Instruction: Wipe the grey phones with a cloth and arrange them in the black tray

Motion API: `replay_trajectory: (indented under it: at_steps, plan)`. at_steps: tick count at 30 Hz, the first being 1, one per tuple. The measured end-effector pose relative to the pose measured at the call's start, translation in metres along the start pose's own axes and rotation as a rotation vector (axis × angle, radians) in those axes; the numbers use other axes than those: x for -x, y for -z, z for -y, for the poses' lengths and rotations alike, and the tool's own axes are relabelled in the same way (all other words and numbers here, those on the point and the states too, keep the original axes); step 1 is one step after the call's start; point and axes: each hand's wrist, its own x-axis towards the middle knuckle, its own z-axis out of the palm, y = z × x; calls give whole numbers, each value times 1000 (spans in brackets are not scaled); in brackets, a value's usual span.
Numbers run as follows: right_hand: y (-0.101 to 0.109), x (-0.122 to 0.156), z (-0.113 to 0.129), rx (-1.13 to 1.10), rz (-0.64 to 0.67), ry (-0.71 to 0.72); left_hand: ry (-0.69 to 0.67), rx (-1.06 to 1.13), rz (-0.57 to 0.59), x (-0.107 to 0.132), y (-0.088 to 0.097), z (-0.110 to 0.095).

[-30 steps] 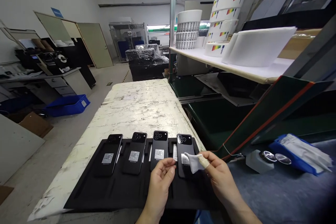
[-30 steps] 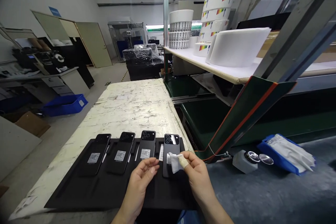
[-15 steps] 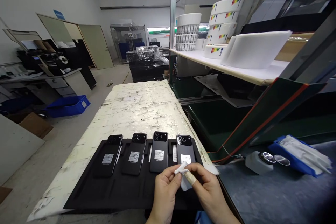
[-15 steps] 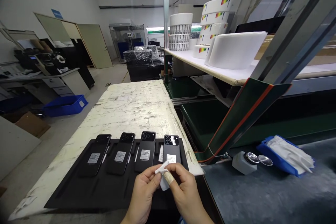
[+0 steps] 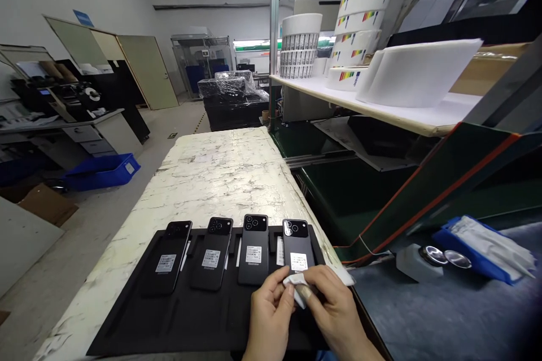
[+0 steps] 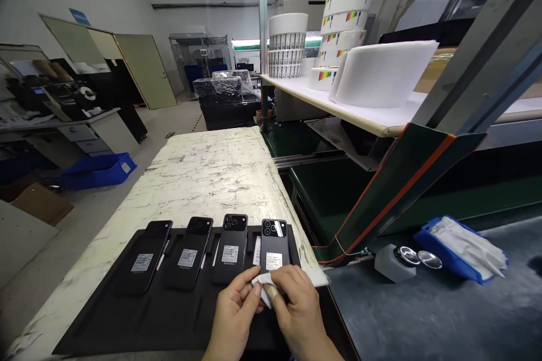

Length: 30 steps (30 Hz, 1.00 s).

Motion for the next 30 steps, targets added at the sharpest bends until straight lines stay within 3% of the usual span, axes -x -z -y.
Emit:
replay_trajectory:
  at_steps: [4,8,11,14,18,24,27,30]
  plan:
    - [1,-3,-4,239,10,238,-22,-10,52,-3,4,1]
    - [0,-9,-10,258,62,270,-47,-8,71,-7,6,7]
    - [5,-19,-22,177,73,218,-104,-108,76,-7,6,14]
    - [20,-38,-38,133,69,99,-298,-386,53,-5,10,21]
    - [33,-74,-53,137,-2,22,-655,-719,72,-12,18,29]
    - [5,-118,-57,173,133,178,-1100,-1092,176,-31,19,34]
    - [-5,-127,-60,217,214,244,-1170,-1164,18,-31,4,49]
    - [-3,-127,-63,277,255,270,-1137,-1114,-157,-27,-12,63]
